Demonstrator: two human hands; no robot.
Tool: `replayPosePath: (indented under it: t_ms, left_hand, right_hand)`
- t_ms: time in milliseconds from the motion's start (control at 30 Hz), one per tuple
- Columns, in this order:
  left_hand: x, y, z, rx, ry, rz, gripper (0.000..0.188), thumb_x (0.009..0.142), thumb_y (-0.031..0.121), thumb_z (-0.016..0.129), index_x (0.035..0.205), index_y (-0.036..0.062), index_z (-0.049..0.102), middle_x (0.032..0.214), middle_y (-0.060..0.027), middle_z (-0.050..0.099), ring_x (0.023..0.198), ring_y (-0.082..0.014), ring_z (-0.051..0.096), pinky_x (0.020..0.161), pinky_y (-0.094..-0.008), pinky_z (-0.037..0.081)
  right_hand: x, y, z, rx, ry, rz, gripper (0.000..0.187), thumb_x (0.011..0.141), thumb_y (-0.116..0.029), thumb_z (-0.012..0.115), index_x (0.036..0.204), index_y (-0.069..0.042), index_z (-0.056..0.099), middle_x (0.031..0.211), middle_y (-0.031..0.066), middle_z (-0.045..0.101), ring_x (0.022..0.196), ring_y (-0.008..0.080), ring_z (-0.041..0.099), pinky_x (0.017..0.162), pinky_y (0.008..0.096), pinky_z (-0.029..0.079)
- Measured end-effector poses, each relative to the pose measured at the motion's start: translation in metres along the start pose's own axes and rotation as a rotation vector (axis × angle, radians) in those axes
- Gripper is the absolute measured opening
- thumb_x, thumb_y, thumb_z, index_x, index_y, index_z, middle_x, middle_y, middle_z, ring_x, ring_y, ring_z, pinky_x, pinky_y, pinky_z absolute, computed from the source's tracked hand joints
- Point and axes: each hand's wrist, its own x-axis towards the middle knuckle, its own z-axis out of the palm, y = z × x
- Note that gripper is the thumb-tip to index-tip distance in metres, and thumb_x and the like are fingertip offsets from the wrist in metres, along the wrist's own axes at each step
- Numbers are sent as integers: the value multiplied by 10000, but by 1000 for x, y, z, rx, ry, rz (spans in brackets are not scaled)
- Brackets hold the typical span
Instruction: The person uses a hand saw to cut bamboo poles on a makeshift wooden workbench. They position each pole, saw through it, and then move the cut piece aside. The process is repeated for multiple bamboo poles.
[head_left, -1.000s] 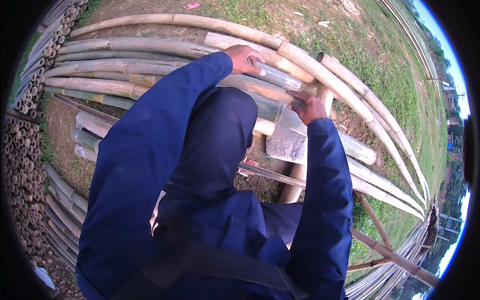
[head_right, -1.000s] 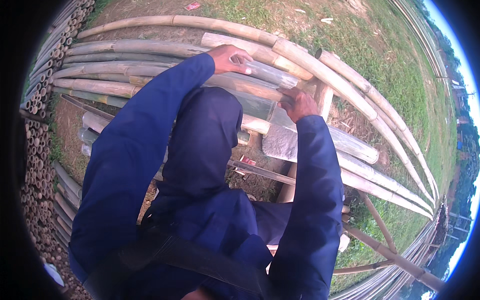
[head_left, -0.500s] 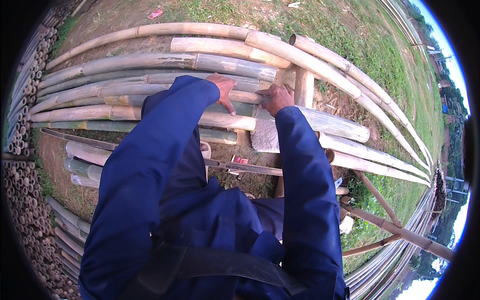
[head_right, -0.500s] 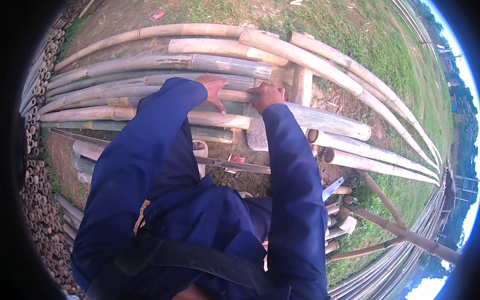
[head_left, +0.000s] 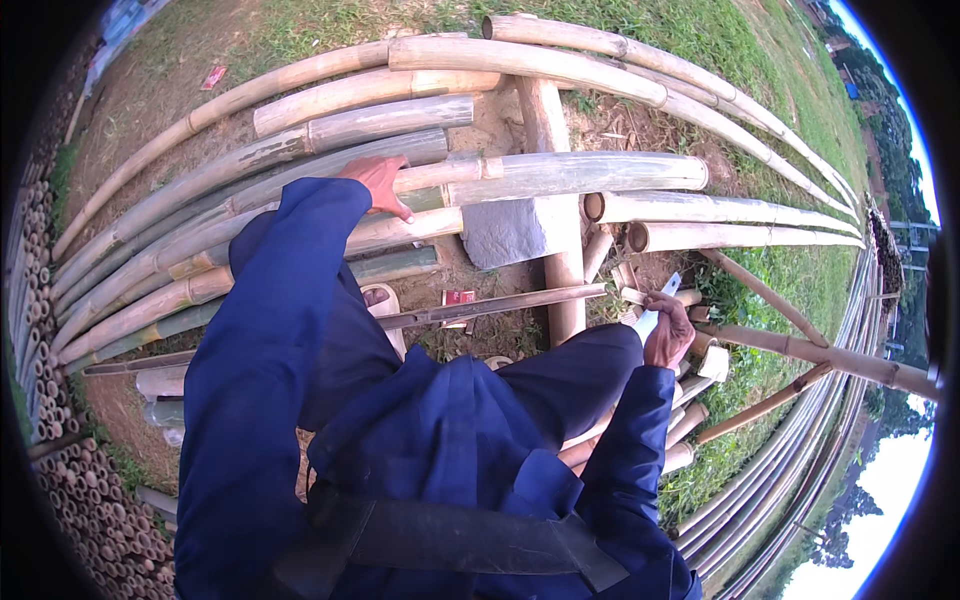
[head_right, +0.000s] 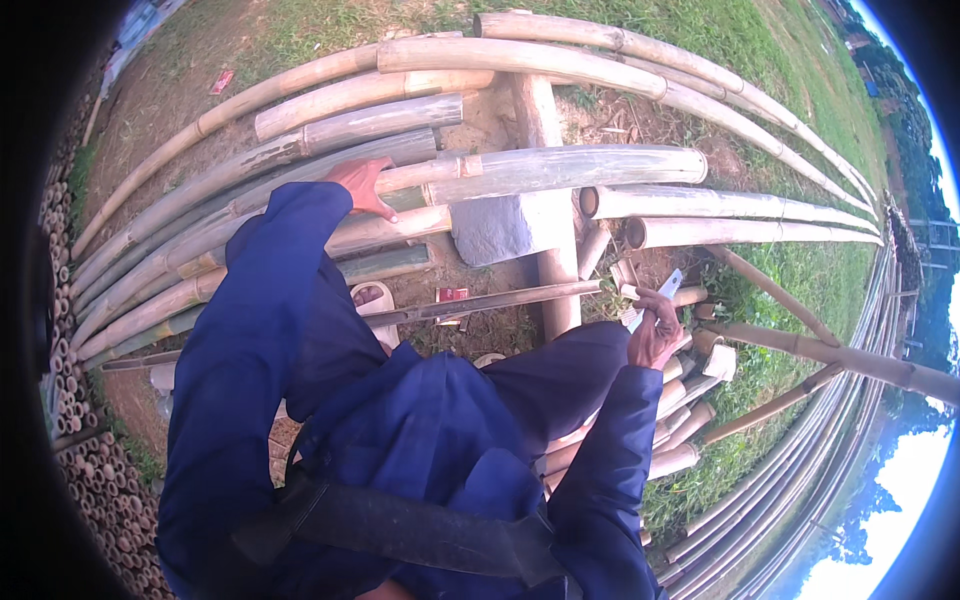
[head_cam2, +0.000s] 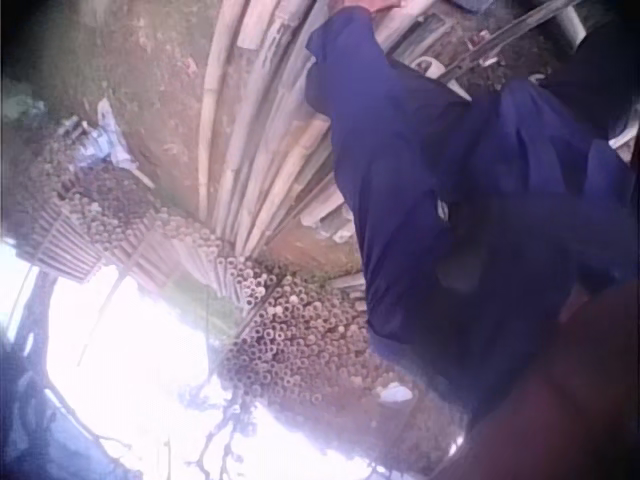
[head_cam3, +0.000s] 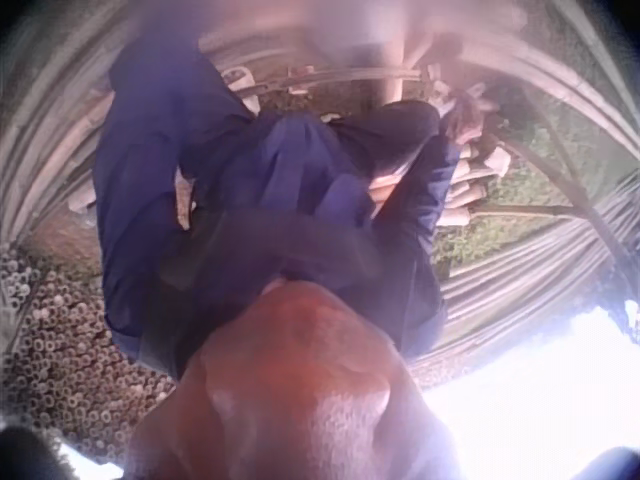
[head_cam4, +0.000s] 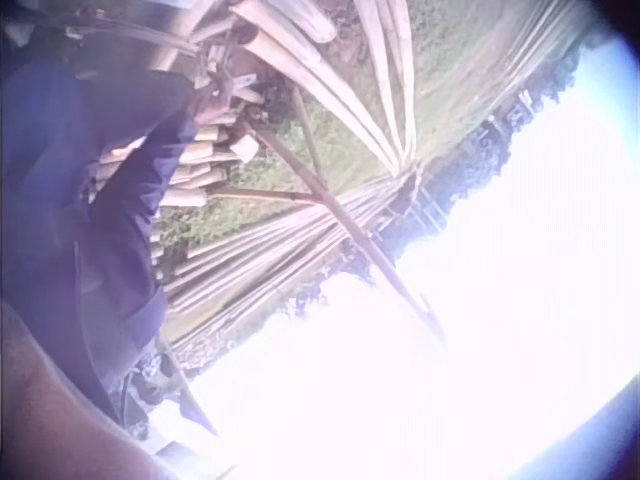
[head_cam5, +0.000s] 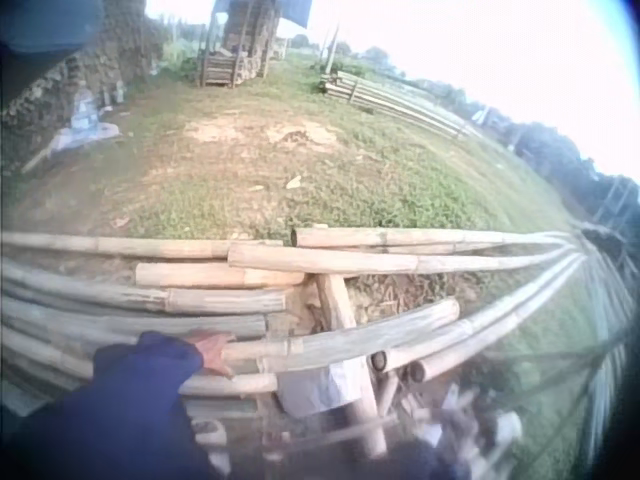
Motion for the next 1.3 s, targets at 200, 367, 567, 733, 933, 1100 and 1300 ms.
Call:
replayPosePath:
  t_ms: [200,367,567,733,933,1100,1300]
  left_hand:
    - [18,-26,28,28,45,-52,1220,597,576,911,1524,-49,422,1499,-279,520,1387,-364,529,1179,-418,409]
    - [13,-20,24,28,56,-41,1230,594,557,927,1521,-68,414,1491,-299,513,1397,-383,508,1192,-425,388]
    - [13,-13,18,94,58,-95,1232,591,559,918,1531,-50,405,1499,-282,515,1403,-372,504,1186,-418,398]
    - [3,-5,16,49,58,-101,1220,585,556,925,1523,-40,421,1482,-278,532,1383,-371,525,1179,-424,409]
    - [5,-10,20,34,75,-46,1223,578,591,918,1510,-40,439,1461,-272,555,1358,-370,549,1153,-435,432]
    - [-5,-13,13,62,117,-64,1209,574,610,912,1502,-22,462,1421,-266,591,1320,-378,579,1130,-433,450]
    - [0,-2,15,31,84,1,1166,579,615,904,1480,-5,499,1394,-258,614,1300,-372,595,1108,-436,464]
  right_hand:
    - [-202,77,-64,-361,275,516,236,948,-35,523,1066,-29,728,946,145,750,940,245,731,881,355,553]
    - [-301,71,-8,-560,10,375,464,868,-143,677,1320,-61,609,1273,193,614,1179,374,620,980,431,517]
    - [-350,99,25,-572,-73,486,500,868,-175,615,1345,-27,579,1367,177,553,1293,395,516,1102,489,408]
    - [-359,160,37,-986,-248,369,478,824,-221,684,1265,-59,593,1211,172,628,1157,370,607,985,471,481]
    - [-321,132,11,-816,-168,390,462,840,-233,694,1266,-73,606,1143,176,666,1082,378,650,929,485,508]
    - [-279,69,-11,-691,30,460,410,876,-252,694,1249,-94,630,1050,191,708,964,411,692,839,516,540]
    - [-240,-6,-59,-541,361,397,268,894,-221,741,1084,-46,671,858,219,702,799,436,703,708,514,550]
